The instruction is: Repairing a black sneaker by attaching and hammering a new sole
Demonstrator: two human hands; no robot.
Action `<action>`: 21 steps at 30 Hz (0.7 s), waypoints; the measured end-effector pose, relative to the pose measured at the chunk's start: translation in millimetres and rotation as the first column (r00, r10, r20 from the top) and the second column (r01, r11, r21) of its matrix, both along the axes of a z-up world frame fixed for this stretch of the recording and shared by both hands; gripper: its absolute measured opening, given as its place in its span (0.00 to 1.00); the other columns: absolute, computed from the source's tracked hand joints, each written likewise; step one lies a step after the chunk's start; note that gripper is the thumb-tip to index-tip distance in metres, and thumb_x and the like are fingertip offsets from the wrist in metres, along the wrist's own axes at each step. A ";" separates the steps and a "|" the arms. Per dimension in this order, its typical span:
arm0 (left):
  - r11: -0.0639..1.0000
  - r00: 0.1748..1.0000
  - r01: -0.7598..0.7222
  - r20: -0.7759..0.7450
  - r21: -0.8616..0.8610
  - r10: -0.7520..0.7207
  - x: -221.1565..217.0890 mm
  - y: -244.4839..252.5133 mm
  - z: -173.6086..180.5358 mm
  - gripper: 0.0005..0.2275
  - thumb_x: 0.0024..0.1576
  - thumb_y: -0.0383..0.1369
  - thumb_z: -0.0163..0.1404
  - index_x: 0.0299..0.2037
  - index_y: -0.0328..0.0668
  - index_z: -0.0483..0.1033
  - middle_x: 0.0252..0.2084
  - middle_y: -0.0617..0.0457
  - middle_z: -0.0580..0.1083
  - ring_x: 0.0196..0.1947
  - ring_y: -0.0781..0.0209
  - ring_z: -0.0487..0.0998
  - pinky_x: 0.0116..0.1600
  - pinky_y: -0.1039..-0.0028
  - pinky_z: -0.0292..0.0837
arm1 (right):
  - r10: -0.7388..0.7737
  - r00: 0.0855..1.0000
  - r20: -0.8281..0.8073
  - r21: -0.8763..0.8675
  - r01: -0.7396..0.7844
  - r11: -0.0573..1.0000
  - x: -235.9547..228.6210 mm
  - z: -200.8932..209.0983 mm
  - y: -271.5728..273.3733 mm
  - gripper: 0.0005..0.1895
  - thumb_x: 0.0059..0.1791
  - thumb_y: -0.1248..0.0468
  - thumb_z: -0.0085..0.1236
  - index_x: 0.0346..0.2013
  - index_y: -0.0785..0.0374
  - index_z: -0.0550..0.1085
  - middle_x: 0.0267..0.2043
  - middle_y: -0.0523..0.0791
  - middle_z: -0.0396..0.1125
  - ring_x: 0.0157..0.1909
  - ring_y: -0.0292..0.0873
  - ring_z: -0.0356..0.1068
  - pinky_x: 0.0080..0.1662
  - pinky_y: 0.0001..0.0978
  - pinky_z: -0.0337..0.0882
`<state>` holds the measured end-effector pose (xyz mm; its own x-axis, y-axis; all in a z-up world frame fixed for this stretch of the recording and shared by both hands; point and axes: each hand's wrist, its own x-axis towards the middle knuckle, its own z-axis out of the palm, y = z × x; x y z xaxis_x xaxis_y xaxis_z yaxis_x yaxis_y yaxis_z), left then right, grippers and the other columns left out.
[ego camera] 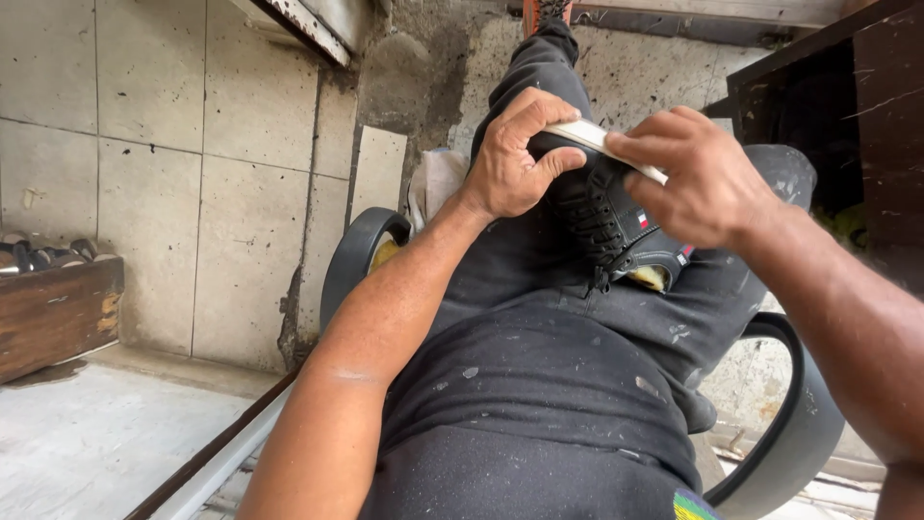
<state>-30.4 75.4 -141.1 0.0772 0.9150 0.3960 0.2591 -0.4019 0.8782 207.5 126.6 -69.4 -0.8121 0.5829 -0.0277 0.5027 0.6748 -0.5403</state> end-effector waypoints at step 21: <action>0.999 0.999 -0.017 0.039 0.028 0.016 -1.3 0.9 3.4 0.12 0.57 0.36 0.61 0.47 0.44 0.74 0.43 0.55 0.73 0.43 0.59 0.77 0.54 0.70 0.72 | -0.452 0.883 0.125 -0.505 0.448 0.738 -49.4 -12.2 31.8 0.21 0.52 0.53 0.71 0.23 0.53 0.68 0.20 0.34 0.55 0.23 0.30 0.49 0.25 0.27 0.49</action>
